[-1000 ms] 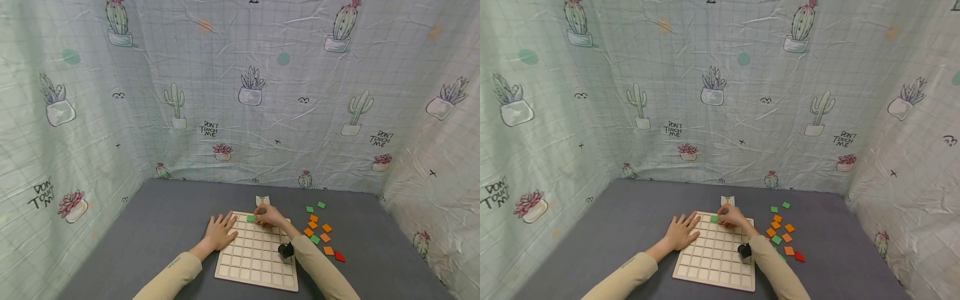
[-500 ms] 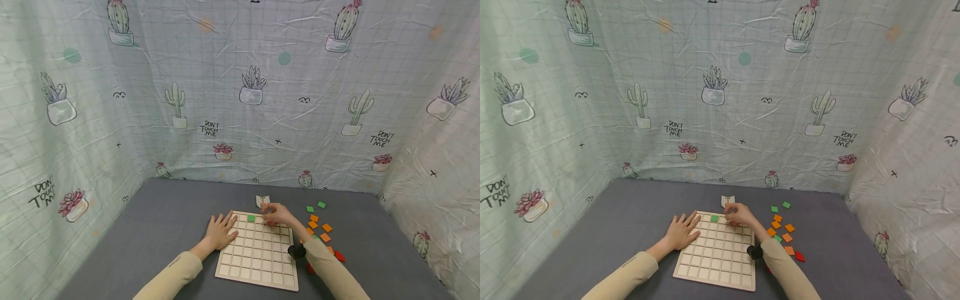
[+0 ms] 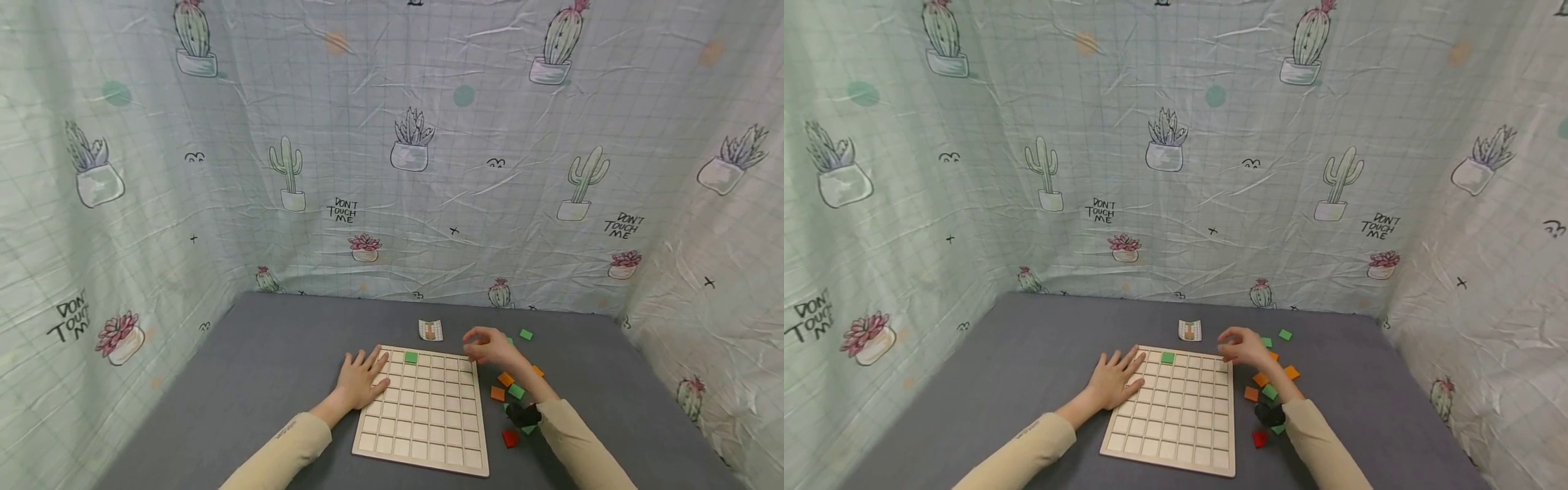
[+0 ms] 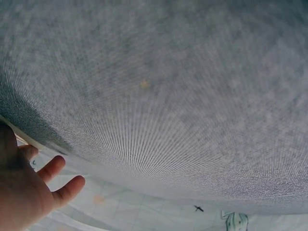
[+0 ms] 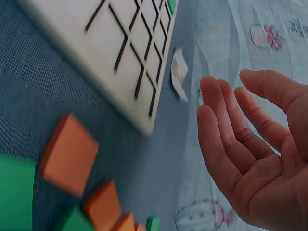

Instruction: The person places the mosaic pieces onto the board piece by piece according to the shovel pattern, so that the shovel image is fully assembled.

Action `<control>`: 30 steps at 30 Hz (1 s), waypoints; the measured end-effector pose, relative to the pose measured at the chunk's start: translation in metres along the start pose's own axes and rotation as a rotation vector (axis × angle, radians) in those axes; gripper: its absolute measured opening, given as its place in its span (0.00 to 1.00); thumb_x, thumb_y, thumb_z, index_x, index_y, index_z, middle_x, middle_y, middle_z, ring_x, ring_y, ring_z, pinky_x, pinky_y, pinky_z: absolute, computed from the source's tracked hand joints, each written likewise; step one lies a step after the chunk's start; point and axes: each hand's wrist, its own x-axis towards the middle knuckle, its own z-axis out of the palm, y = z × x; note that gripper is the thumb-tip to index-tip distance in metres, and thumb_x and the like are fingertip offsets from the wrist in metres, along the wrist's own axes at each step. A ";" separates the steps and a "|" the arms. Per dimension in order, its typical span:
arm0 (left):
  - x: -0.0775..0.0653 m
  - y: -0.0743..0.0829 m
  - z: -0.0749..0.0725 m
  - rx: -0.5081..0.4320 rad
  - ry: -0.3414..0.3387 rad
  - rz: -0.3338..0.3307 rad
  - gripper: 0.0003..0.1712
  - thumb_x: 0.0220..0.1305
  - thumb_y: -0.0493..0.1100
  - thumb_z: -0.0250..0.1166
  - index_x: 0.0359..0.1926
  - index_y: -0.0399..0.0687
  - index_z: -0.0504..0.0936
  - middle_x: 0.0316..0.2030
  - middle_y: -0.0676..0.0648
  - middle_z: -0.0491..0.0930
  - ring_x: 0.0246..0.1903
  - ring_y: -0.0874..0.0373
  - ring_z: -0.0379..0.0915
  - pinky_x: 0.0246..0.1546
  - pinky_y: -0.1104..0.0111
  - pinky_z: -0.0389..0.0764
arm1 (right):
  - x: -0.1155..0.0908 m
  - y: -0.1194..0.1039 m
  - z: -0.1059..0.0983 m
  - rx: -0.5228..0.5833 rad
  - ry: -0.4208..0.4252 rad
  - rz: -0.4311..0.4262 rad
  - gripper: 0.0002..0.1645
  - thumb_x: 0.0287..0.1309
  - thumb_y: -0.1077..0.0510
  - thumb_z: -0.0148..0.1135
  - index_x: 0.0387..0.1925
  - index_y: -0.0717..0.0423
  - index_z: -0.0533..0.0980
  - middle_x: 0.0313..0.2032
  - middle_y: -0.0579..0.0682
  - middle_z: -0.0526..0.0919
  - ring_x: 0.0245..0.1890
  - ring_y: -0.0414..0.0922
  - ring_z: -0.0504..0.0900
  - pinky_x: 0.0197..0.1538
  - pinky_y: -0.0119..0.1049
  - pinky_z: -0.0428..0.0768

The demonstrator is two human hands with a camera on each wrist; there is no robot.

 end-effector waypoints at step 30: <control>-0.002 0.002 -0.009 0.003 -0.001 0.000 0.33 0.65 0.63 0.40 0.66 0.55 0.58 0.65 0.48 0.58 0.58 0.46 0.61 0.51 0.48 0.62 | -0.030 0.085 -0.078 0.015 0.397 0.302 0.21 0.59 0.57 0.53 0.48 0.70 0.71 0.28 0.45 0.83 0.24 0.39 0.81 0.31 0.35 0.78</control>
